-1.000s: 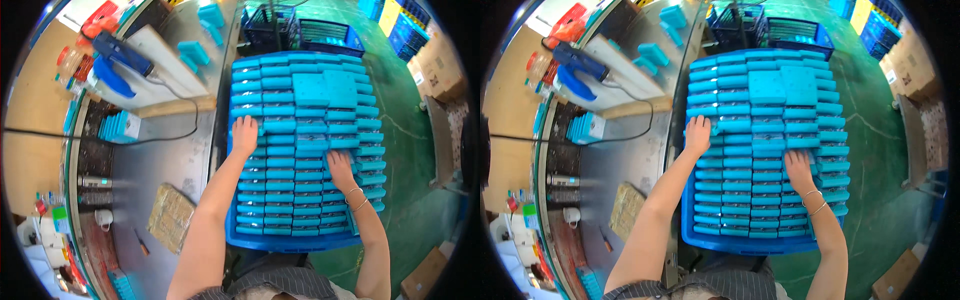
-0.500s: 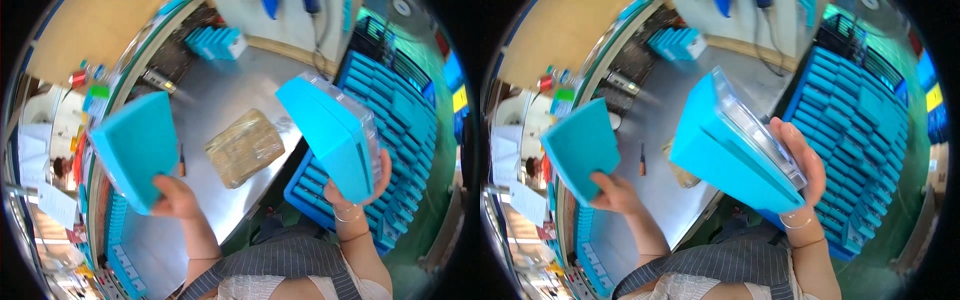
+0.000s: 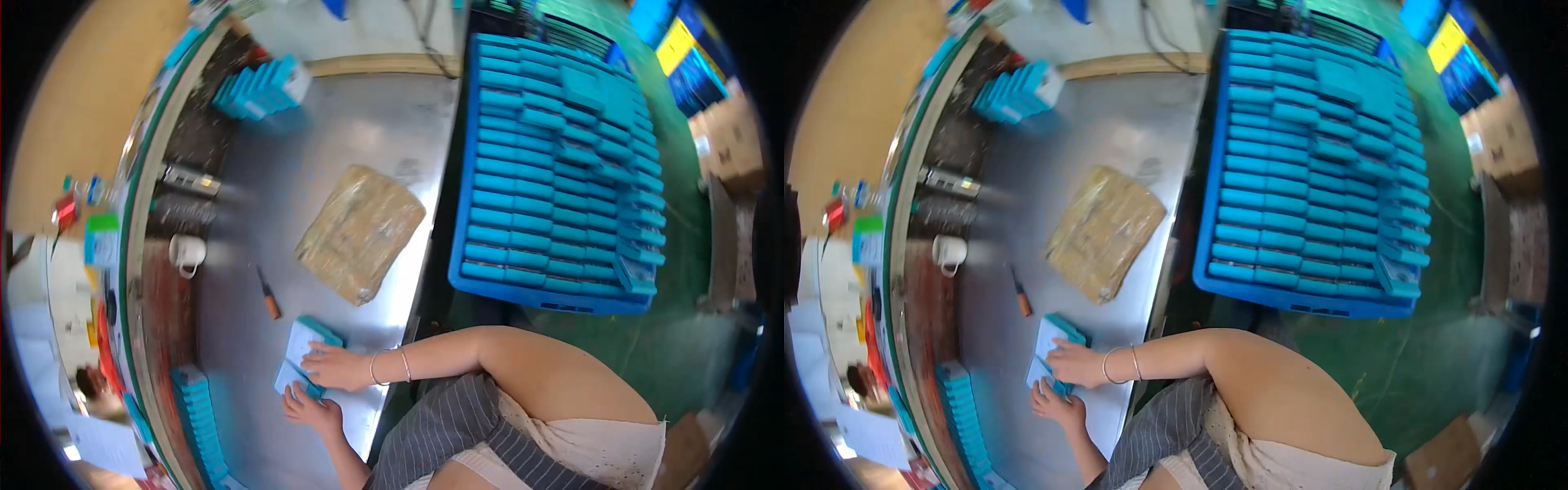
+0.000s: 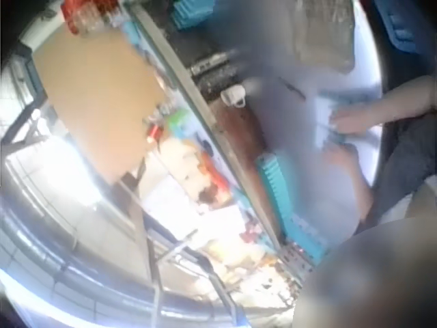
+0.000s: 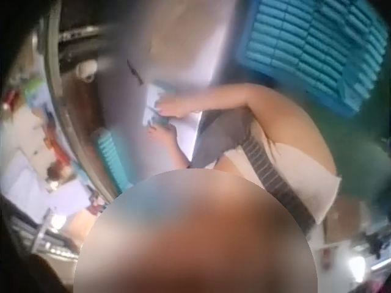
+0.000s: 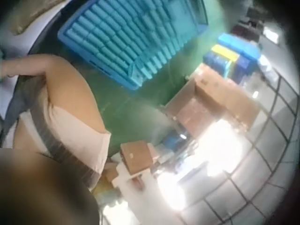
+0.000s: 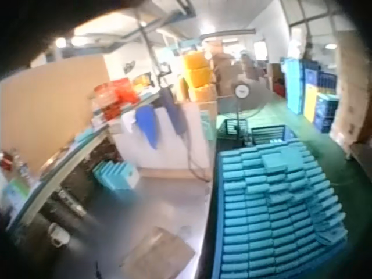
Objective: Taking blue boxes containing analog meters from a large storage bin and arranging them in neat rows on a metal workbench.
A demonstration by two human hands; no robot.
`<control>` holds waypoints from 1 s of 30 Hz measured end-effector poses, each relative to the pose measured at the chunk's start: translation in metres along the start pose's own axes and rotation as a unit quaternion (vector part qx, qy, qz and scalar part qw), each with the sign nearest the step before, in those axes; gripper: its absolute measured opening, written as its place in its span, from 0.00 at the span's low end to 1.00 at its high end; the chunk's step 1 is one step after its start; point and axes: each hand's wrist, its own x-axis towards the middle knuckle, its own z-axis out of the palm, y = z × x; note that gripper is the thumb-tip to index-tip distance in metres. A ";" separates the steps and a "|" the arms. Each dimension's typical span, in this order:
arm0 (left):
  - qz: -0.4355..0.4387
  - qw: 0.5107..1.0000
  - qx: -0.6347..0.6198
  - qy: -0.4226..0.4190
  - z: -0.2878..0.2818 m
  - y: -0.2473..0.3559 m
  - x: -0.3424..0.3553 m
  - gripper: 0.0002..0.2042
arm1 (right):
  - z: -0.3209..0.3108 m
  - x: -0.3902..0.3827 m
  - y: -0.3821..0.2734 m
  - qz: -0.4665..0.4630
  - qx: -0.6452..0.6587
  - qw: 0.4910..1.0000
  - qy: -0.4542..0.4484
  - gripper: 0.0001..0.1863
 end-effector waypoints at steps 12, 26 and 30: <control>0.430 0.779 -0.452 -0.062 0.042 0.432 0.162 0.33 | -0.232 -0.341 0.187 0.533 -0.408 0.728 0.139 0.29; 0.153 0.808 -0.549 -0.146 -0.062 0.275 0.170 0.24 | -0.282 -0.296 0.082 0.463 -0.060 0.847 0.253 0.26; -0.115 0.703 -0.642 0.283 -0.056 0.159 0.137 0.25 | -0.237 -0.223 0.069 0.336 -0.078 0.885 0.313 0.27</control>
